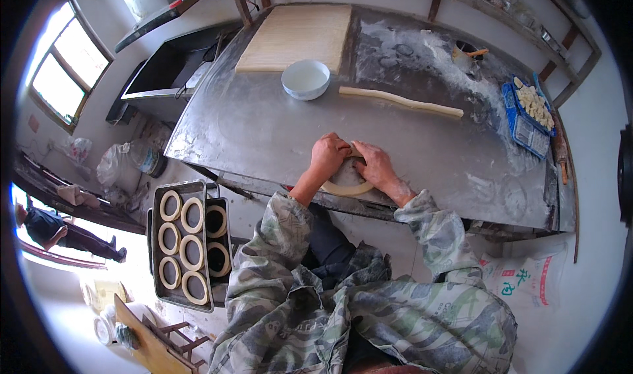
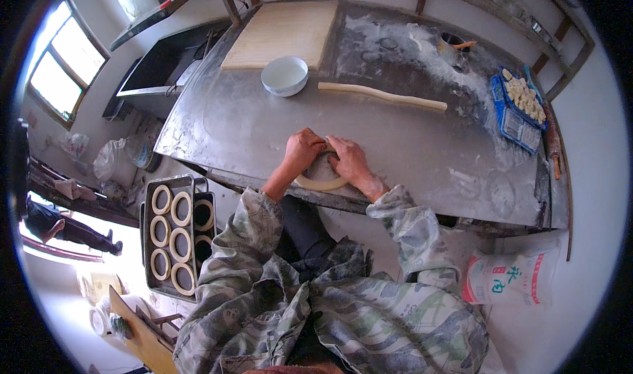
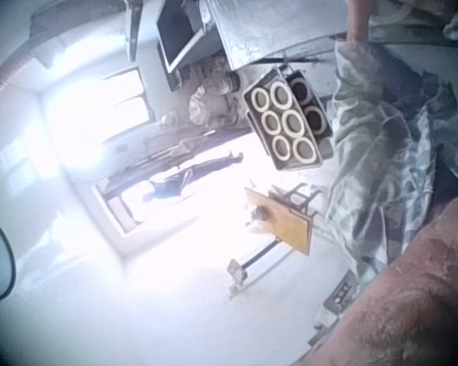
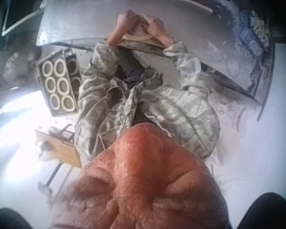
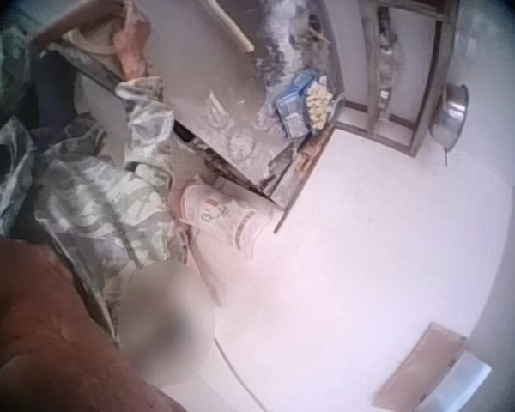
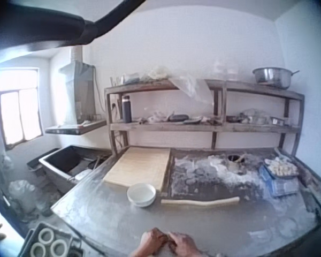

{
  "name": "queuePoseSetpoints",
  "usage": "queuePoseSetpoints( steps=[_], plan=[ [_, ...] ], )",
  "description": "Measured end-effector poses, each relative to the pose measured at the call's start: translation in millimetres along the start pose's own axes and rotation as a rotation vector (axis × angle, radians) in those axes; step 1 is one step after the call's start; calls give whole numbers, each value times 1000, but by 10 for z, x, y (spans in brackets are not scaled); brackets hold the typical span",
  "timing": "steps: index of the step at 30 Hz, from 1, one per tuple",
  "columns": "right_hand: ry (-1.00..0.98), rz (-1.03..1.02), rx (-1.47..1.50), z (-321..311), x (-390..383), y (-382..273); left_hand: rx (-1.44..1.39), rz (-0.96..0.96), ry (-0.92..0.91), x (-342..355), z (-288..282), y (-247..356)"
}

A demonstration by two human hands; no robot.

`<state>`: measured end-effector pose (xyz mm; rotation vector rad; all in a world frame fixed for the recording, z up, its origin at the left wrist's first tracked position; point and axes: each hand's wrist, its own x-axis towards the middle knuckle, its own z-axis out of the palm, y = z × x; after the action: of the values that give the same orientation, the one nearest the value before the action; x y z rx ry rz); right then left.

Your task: The person shapes long strips of dough into rings by hand on a metal workbench. The rings are then placed onto a metal baking tray.

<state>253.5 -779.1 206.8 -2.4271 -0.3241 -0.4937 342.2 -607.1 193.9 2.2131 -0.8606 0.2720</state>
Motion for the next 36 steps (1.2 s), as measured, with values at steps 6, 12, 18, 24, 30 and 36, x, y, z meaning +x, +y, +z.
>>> queuePoseSetpoints(
  steps=[6, 12, 18, 24, 30, 36],
  plan=[
    [-40, 35, 41, -30, 36, -46, 198, 190, -57, -35, 58, -258],
    [41, -14, 3, 54, -20, 69, 352, 109, -265, 51, -37, -102],
    [97, 11, -316, -149, -79, 140, 406, -215, -270, -207, -531, 244],
    [-170, 76, -477, -241, 71, 22, 339, -248, -213, -187, -646, 193],
    [331, -356, -233, -1006, 342, -701, 65, 31, 277, -128, -1251, 415],
    [-120, -349, -155, -581, -256, -357, 280, 307, -48, -707, -1045, 198]
  ],
)
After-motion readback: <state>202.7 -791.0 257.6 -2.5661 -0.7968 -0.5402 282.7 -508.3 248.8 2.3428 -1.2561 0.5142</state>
